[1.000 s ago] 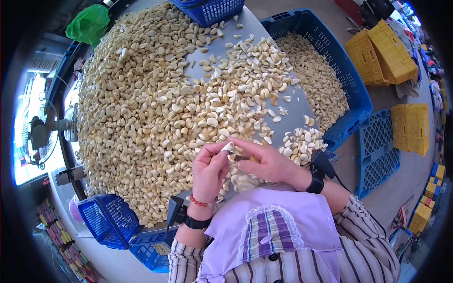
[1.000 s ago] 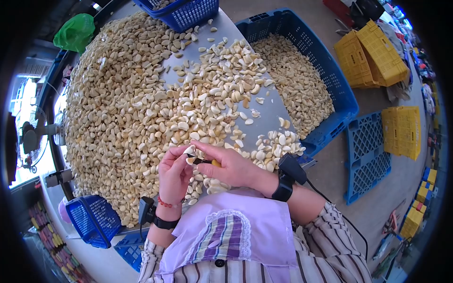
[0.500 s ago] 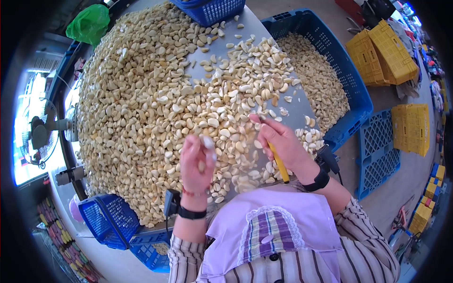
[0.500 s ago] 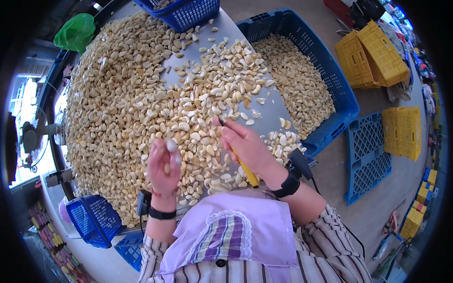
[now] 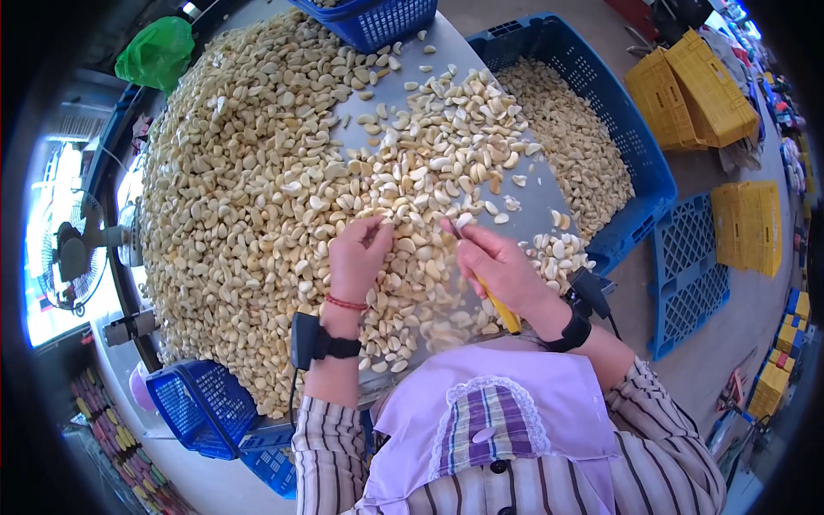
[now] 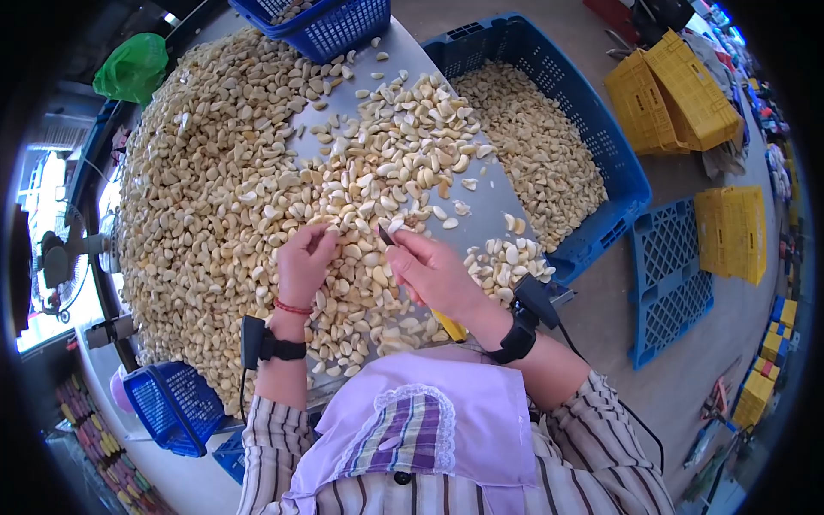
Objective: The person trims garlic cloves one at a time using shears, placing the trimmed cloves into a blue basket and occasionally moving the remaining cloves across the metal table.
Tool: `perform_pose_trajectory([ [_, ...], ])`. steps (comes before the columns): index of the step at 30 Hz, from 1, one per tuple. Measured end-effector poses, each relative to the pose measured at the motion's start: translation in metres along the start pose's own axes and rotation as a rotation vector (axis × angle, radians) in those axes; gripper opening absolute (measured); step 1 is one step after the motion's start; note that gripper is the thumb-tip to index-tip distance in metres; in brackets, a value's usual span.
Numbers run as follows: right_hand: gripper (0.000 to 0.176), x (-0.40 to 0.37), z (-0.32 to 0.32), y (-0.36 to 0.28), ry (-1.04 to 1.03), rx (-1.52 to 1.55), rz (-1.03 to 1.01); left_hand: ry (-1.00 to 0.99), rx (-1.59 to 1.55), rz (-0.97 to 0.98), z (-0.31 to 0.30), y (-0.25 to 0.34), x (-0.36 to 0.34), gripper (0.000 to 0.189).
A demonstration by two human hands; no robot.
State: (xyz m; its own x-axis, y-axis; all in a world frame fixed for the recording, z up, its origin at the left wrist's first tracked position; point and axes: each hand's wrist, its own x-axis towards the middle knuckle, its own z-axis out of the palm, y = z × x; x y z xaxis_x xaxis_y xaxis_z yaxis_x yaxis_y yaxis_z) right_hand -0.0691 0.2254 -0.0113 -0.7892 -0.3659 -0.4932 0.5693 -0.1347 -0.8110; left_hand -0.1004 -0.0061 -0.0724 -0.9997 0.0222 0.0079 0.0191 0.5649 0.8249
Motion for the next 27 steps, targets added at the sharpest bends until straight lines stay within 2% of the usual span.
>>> perform_pose_trajectory([
  [1,0.044,0.000,0.001,-0.001,0.002,0.001,-0.003,-0.037,-0.310,-0.224,0.001,0.001,-0.002,0.017],
  [2,0.046,-0.001,0.002,-0.001,-0.007,-0.010,-0.032,-0.042,-0.312,-0.220,0.000,0.003,-0.005,0.017],
  [4,0.049,-0.002,0.006,-0.002,-0.011,-0.019,-0.053,-0.078,-0.786,-0.444,-0.010,0.022,-0.016,0.015],
  [5,0.050,-0.002,0.009,-0.003,-0.034,-0.043,-0.063,-0.062,-0.853,-0.464,-0.010,0.032,-0.021,0.014],
  [8,0.056,-0.003,0.014,-0.003,-0.088,-0.124,-0.090,-0.085,-0.945,-0.403,-0.008,0.051,-0.038,0.012],
  [10,0.058,-0.005,0.021,-0.009,-0.140,-0.359,-0.149,-0.104,-1.005,-0.403,-0.005,0.058,-0.048,0.012],
  [11,0.059,-0.007,0.025,-0.012,-0.159,-0.310,-0.102,-0.091,-1.030,-0.389,-0.003,0.062,-0.051,0.012],
  [15,0.054,-0.007,0.025,-0.012,-0.146,-0.317,-0.131,-0.012,-1.028,-0.346,0.006,0.072,-0.060,0.012],
  [17,0.049,-0.007,0.022,-0.013,-0.204,-0.069,-0.016,-0.015,-1.041,-0.269,0.006,0.068,-0.063,0.008],
  [18,0.049,-0.006,0.022,-0.012,-0.209,-0.067,-0.015,-0.012,-1.038,-0.271,0.006,0.062,-0.065,0.008],
  [21,0.044,-0.005,0.021,-0.009,-0.206,0.004,-0.001,-0.097,-1.594,-0.290,0.003,0.056,-0.062,0.014],
  [22,0.046,-0.005,0.019,-0.009,-0.198,0.013,-0.013,-0.101,-1.595,-0.290,0.001,0.059,-0.061,0.014],
  [24,0.048,-0.006,0.017,-0.010,-0.188,0.024,-0.024,-0.012,-1.500,-0.471,-0.004,0.063,-0.059,0.011],
  [26,0.054,-0.010,0.020,-0.013,-0.143,-0.281,-0.250,-0.018,-1.484,-0.468,-0.003,0.069,-0.059,0.009],
  [27,0.054,-0.012,0.022,-0.018,-0.141,-0.280,-0.250,0.036,-1.392,-0.532,-0.001,0.075,-0.060,0.008],
])
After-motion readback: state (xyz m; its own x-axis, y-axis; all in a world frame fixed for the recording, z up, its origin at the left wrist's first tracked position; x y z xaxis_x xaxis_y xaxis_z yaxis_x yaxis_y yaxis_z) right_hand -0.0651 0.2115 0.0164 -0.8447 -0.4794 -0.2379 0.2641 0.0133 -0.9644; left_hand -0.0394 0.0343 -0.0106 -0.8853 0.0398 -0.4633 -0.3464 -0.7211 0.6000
